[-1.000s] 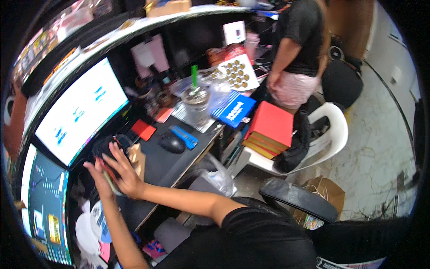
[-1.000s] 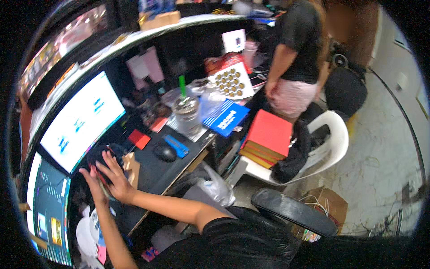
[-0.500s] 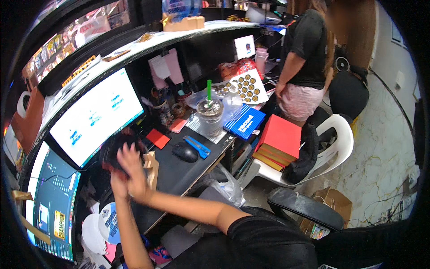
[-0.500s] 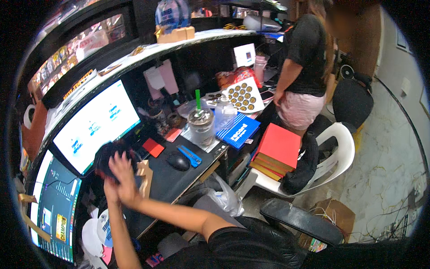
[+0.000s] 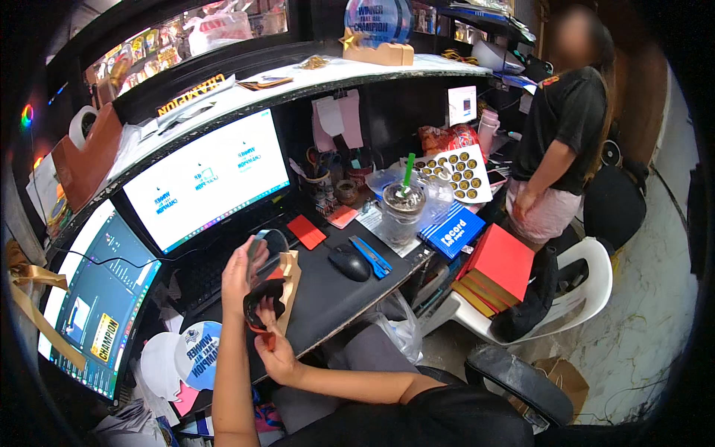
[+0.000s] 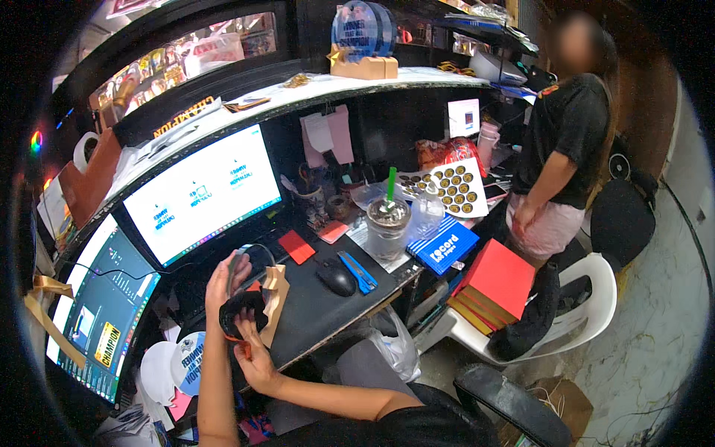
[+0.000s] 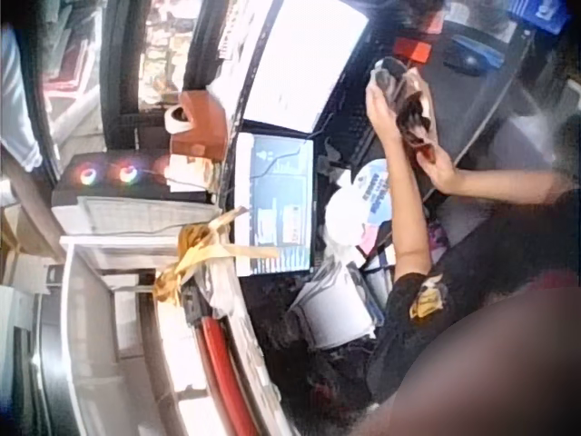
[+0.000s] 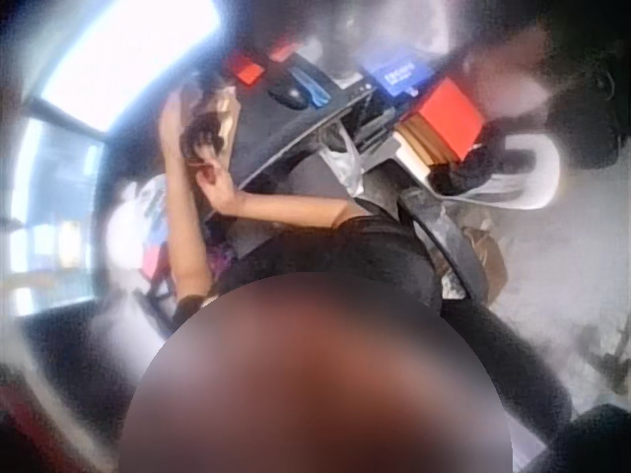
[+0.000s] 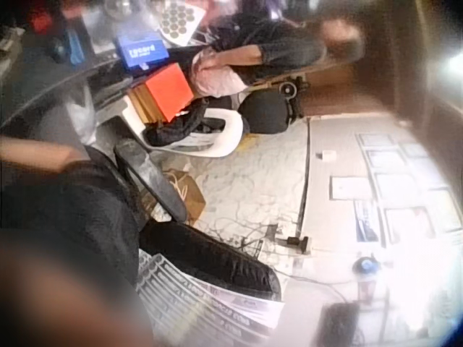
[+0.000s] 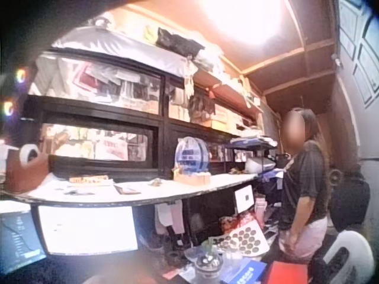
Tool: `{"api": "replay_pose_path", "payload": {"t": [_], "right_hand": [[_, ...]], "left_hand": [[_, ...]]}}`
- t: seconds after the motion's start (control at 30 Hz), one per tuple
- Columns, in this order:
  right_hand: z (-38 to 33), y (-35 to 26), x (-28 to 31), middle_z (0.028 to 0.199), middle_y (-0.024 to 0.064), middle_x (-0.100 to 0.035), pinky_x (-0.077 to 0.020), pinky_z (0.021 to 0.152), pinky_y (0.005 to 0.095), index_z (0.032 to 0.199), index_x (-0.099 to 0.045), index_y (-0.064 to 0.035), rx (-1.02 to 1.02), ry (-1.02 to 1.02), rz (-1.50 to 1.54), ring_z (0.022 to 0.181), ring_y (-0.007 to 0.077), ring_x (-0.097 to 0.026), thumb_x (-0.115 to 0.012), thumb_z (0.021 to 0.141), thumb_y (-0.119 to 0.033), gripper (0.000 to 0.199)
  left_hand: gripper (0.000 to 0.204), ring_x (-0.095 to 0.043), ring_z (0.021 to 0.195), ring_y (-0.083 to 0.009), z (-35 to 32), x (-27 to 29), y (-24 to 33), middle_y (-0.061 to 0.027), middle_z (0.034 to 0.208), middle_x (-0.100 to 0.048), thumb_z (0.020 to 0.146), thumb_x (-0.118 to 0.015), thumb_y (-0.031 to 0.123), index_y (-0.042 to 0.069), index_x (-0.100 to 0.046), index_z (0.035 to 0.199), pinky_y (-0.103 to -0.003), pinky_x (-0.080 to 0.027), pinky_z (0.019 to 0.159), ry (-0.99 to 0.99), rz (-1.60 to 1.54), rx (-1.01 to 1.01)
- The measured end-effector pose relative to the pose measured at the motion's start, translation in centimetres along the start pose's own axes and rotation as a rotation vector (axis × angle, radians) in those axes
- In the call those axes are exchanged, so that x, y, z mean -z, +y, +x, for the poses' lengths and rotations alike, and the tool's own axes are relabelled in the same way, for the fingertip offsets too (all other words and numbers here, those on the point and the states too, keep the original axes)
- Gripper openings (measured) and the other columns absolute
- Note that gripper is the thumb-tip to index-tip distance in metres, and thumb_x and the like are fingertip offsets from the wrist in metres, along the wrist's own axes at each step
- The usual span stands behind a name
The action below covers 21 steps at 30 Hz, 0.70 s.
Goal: The person cuts a white paper shape with scissors, then wipes a clear circular acrylic award base with a red cloth. They attach a gold star to the base and secure it with a ribbon, completing the assembly of a single award.
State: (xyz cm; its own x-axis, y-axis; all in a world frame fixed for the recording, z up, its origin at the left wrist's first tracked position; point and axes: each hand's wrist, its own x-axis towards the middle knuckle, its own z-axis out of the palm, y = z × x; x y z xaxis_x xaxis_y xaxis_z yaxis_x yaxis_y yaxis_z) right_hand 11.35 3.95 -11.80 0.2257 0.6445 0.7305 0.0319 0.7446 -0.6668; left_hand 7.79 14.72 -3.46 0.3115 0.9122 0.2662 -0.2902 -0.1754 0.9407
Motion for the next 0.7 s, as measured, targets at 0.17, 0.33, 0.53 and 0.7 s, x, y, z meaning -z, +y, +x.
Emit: {"api": "replay_pose_path", "payload": {"t": [0.17, 0.33, 0.53, 0.7], "right_hand": [[9.3, 5.3, 3.5, 0.124, 0.0150, -0.055, -0.0421, 0.095, 0.0325, 0.133, -0.045, 0.0040, -0.325, 0.203, -0.082, 0.111, 0.0199, -0.054, -0.044, 0.102, -0.020, 0.039], [8.4, 4.1, 3.0, 0.109, 0.0137, -0.063, -0.0451, 0.089, 0.0352, 0.121, -0.054, 0.0029, -0.294, 0.220, 0.066, 0.102, 0.0240, -0.060, -0.040, 0.103, -0.029, 0.039], [2.8, 0.8, 0.1, 0.159, 0.0216, -0.010, -0.0058, 0.117, 0.0427, 0.149, -0.021, 0.0053, -0.111, 0.024, 0.193, 0.148, 0.0356, 0.002, -0.043, 0.095, 0.000, 0.058], [11.2, 6.6, 4.1, 0.127, 0.0125, -0.056, -0.0438, 0.091, 0.0305, 0.140, -0.039, 0.0023, -0.290, 0.197, 0.199, 0.108, 0.0180, -0.056, -0.040, 0.104, -0.026, 0.046]], "left_hand": [[0.047, -0.054, 0.122, -0.0243, -0.8, -0.9, 0.8, -0.0153, 0.131, -0.056, 0.103, -0.038, 0.030, -0.002, -0.046, 0.137, -0.035, -0.041, 0.102, 0.002, 0.215, -0.064], [0.046, -0.056, 0.121, -0.0258, -0.4, -0.9, 0.8, -0.0178, 0.131, -0.056, 0.103, -0.040, 0.028, -0.002, -0.047, 0.136, -0.035, -0.042, 0.101, -0.062, 0.019, -0.085], [0.042, -0.055, 0.117, -0.0194, 0.0, 0.2, 0.4, -0.0128, 0.126, -0.059, 0.103, -0.039, 0.025, -0.003, -0.054, 0.131, -0.030, -0.038, 0.103, -0.066, 0.097, -0.158], [0.042, -0.055, 0.117, -0.0208, -0.2, -0.2, 0.3, -0.0150, 0.127, -0.058, 0.102, -0.039, 0.022, -0.006, -0.053, 0.130, -0.032, -0.039, 0.104, -0.049, 0.041, -0.114]]}}
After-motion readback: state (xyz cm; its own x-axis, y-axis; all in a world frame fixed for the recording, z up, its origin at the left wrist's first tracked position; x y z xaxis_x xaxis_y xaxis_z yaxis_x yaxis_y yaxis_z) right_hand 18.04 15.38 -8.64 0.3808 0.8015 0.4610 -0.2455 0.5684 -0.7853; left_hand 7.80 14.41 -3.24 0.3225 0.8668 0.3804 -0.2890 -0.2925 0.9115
